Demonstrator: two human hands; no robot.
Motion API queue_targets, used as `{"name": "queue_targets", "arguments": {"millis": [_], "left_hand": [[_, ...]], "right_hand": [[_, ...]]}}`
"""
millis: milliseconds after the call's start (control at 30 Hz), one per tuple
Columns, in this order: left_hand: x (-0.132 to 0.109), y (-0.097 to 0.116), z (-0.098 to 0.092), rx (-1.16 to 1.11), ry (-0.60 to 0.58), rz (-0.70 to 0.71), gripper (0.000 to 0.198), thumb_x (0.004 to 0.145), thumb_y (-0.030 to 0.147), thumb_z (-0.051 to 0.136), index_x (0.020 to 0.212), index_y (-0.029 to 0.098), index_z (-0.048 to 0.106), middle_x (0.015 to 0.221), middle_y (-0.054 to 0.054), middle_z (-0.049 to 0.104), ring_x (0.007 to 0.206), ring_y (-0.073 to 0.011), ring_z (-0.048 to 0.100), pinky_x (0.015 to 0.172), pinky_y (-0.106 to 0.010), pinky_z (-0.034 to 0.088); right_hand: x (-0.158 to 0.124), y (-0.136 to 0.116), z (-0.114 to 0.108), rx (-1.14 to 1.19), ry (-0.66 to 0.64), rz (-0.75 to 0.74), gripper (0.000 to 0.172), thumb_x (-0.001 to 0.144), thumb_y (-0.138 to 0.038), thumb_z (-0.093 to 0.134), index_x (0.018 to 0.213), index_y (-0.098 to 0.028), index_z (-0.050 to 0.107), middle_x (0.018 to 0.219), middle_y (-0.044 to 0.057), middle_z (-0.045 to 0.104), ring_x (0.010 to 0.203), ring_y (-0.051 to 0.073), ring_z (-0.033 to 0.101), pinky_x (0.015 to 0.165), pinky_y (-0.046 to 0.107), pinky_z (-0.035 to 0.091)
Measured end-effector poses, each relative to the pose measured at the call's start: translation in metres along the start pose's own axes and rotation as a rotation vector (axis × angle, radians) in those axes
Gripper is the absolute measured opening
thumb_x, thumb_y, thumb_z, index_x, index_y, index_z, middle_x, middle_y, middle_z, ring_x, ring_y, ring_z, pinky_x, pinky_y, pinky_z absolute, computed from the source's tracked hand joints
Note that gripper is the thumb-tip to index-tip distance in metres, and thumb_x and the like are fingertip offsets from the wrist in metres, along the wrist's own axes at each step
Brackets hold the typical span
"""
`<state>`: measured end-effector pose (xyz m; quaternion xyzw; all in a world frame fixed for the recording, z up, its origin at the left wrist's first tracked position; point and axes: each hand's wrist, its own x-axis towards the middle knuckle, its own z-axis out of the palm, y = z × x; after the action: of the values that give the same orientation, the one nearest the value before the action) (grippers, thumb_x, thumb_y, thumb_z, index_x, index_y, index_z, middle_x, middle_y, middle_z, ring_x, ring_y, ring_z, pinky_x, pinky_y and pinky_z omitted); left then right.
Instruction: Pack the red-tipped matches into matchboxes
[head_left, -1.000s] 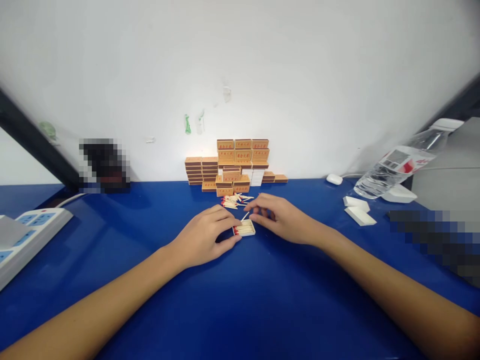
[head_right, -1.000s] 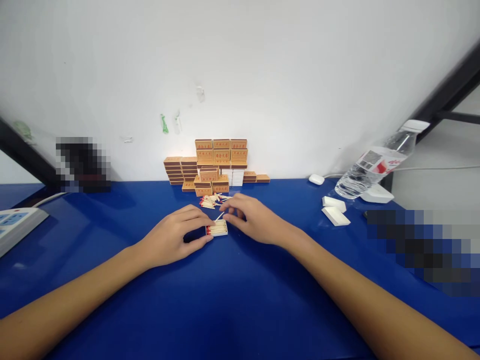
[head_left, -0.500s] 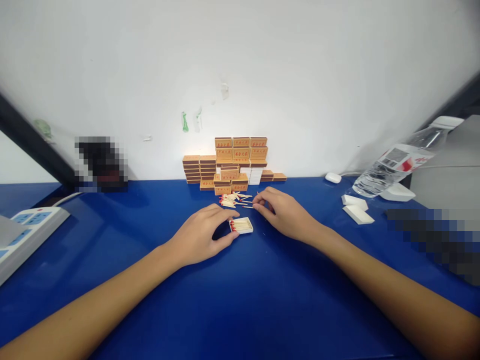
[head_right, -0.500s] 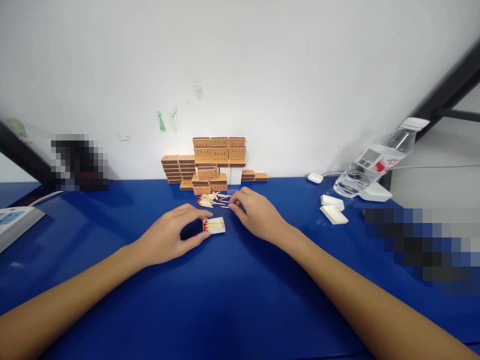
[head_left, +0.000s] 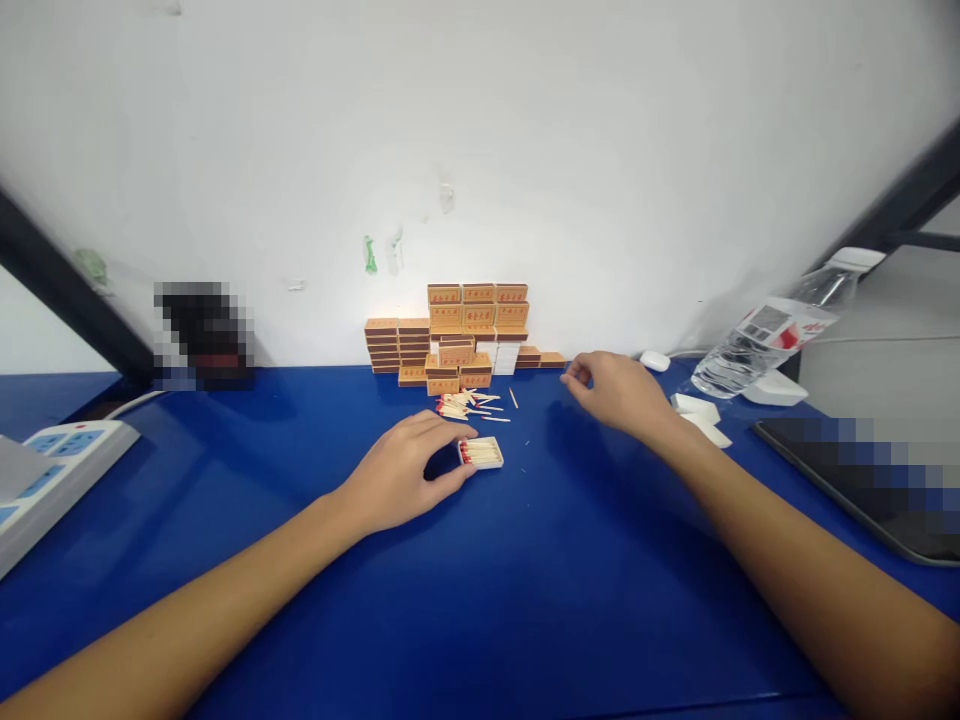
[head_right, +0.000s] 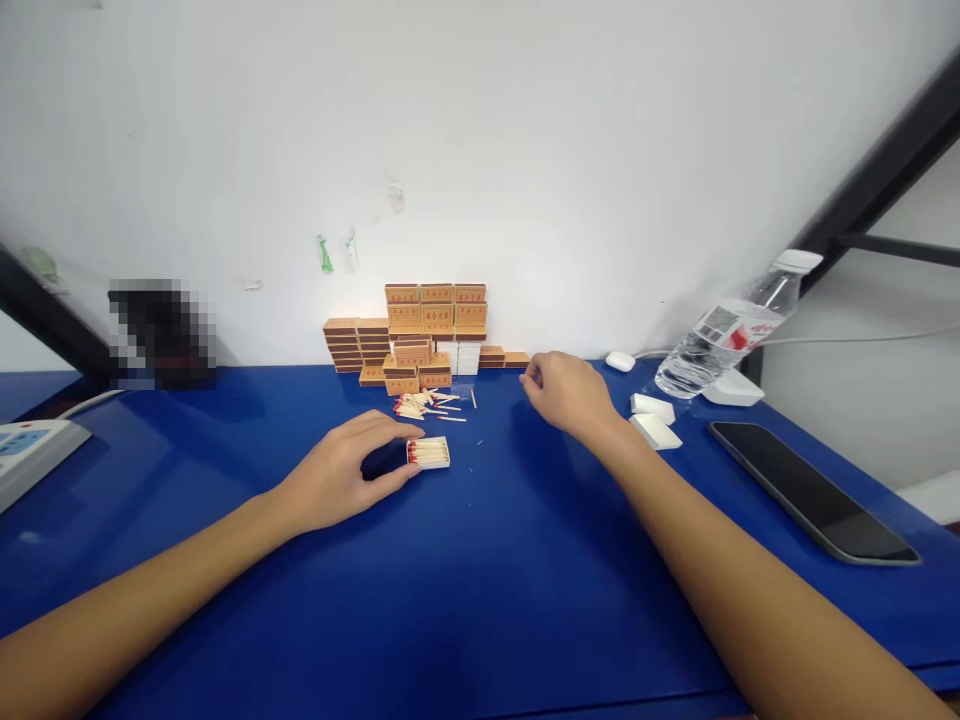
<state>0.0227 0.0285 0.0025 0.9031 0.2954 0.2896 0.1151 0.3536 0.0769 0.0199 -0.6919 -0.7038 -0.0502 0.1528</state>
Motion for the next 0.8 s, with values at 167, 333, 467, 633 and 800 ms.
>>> {"name": "queue_targets", "arguments": {"millis": [167,333,467,633,800], "left_hand": [[0.000,0.002,0.000,-0.026,-0.009,0.021,0.027,0.098,0.031,0.068,0.124,0.023,0.068,0.113,-0.006,0.077,0.105,-0.0241,0.070,0.094,-0.044,0.059],[0.000,0.005,-0.003,-0.044,0.039,0.047,0.025,0.098,0.031,0.068,0.121,0.023,0.069,0.110,-0.006,0.077,0.103,-0.0238,0.071,0.093,-0.044,0.059],[0.000,0.006,-0.003,-0.067,0.094,0.049,0.025,0.098,0.032,0.070,0.120,0.022,0.069,0.110,-0.006,0.077,0.103,-0.0230,0.070,0.094,-0.043,0.058],[0.001,0.005,-0.002,-0.047,0.084,0.048,0.026,0.098,0.034,0.070,0.122,0.023,0.070,0.108,-0.005,0.077,0.102,-0.0229,0.070,0.093,-0.044,0.059],[0.000,0.002,0.000,-0.039,0.066,0.054,0.025,0.097,0.032,0.071,0.121,0.023,0.070,0.107,-0.005,0.077,0.100,-0.0229,0.070,0.092,-0.044,0.059]], "right_hand": [[0.019,0.017,-0.007,0.013,-0.042,0.062,0.020,0.095,-0.031,0.060,0.094,-0.019,0.076,0.096,0.009,0.080,0.085,0.024,0.071,0.067,0.031,0.044],[0.039,0.029,-0.017,0.009,-0.078,0.116,0.018,0.093,-0.031,0.064,0.094,-0.020,0.078,0.097,0.007,0.080,0.086,0.021,0.071,0.070,0.029,0.046],[0.044,0.049,-0.029,-0.050,-0.058,0.273,0.024,0.094,-0.033,0.063,0.103,-0.016,0.079,0.107,0.014,0.079,0.091,0.026,0.070,0.071,0.033,0.044],[0.027,0.085,-0.047,-0.105,-0.108,0.408,0.030,0.096,-0.036,0.063,0.103,-0.011,0.079,0.103,0.022,0.077,0.085,0.027,0.068,0.069,0.036,0.041],[0.001,0.110,-0.057,-0.121,-0.245,0.428,0.027,0.095,-0.038,0.068,0.084,-0.015,0.077,0.093,0.019,0.077,0.077,0.025,0.066,0.070,0.036,0.042]]}}
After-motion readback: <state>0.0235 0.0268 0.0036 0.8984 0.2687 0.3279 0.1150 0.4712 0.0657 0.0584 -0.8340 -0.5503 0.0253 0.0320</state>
